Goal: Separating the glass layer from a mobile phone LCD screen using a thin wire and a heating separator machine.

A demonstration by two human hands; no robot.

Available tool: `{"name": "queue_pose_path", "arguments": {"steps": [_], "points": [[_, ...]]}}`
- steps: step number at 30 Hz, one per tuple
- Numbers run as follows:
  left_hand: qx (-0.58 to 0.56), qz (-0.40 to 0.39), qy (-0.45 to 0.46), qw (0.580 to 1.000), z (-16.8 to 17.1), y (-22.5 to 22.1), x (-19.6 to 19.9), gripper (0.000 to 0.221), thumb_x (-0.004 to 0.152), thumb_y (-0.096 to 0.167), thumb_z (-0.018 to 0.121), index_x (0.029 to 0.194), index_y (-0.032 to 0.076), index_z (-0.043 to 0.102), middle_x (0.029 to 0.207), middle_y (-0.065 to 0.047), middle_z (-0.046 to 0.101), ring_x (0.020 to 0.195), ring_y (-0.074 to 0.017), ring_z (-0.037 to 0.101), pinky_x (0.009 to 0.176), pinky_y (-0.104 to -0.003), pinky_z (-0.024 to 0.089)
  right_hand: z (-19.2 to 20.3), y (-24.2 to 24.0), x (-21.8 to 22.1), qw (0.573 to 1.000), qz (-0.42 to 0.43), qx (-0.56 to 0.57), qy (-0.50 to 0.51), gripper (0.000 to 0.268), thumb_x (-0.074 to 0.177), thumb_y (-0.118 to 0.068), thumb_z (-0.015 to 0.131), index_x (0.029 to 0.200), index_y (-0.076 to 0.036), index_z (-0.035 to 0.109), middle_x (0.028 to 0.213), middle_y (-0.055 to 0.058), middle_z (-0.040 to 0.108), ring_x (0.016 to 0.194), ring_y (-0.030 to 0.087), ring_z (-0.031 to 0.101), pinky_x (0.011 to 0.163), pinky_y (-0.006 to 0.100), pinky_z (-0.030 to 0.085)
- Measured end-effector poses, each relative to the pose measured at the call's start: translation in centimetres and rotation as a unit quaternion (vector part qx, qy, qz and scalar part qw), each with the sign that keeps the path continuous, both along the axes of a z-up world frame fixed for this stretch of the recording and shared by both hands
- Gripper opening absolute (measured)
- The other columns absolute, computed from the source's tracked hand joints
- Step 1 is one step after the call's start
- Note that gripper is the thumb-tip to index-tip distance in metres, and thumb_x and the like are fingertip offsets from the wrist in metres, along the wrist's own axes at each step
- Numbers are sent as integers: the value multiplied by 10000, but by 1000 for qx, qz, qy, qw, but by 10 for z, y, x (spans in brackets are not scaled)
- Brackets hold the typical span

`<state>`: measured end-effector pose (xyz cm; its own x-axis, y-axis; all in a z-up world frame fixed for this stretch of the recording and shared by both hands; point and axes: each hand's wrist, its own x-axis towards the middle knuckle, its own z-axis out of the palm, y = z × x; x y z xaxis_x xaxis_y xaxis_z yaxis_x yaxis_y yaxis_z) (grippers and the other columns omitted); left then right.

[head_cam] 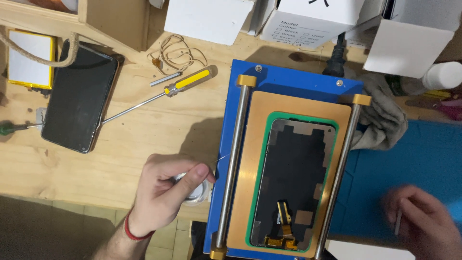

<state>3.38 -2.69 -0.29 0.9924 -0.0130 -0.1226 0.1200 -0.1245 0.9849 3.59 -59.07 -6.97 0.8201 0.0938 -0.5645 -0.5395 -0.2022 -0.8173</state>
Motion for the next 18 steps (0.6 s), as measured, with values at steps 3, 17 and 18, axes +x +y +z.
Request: {"name": "queue_pose_path", "arguments": {"steps": [3,17,18], "points": [[17,2,10,1000,2,5,-11,370,1072,279,632,816,104,833,635,-8,720,510,-101,541,494,-273,377,13,21,17,999,24,-29,4,311,1090,-218,639,871,3,651,714,202,579,603,334,535,504,432,388],[10,46,39,998,-18,26,-66,407,1059,290,632,784,76,842,583,-6,699,485,-106,544,475,-267,388,31,82,70,994,85,7,-67,284,1102,-216,624,889,-32,663,689,135,599,642,265,558,584,381,428],[9,54,57,997,-19,27,-70,413,1052,288,642,767,73,848,539,3,653,465,-100,507,459,-268,364,32,85,73,994,87,16,-68,266,1098,-194,626,894,-27,660,700,144,596,652,272,570,618,383,460]]}}
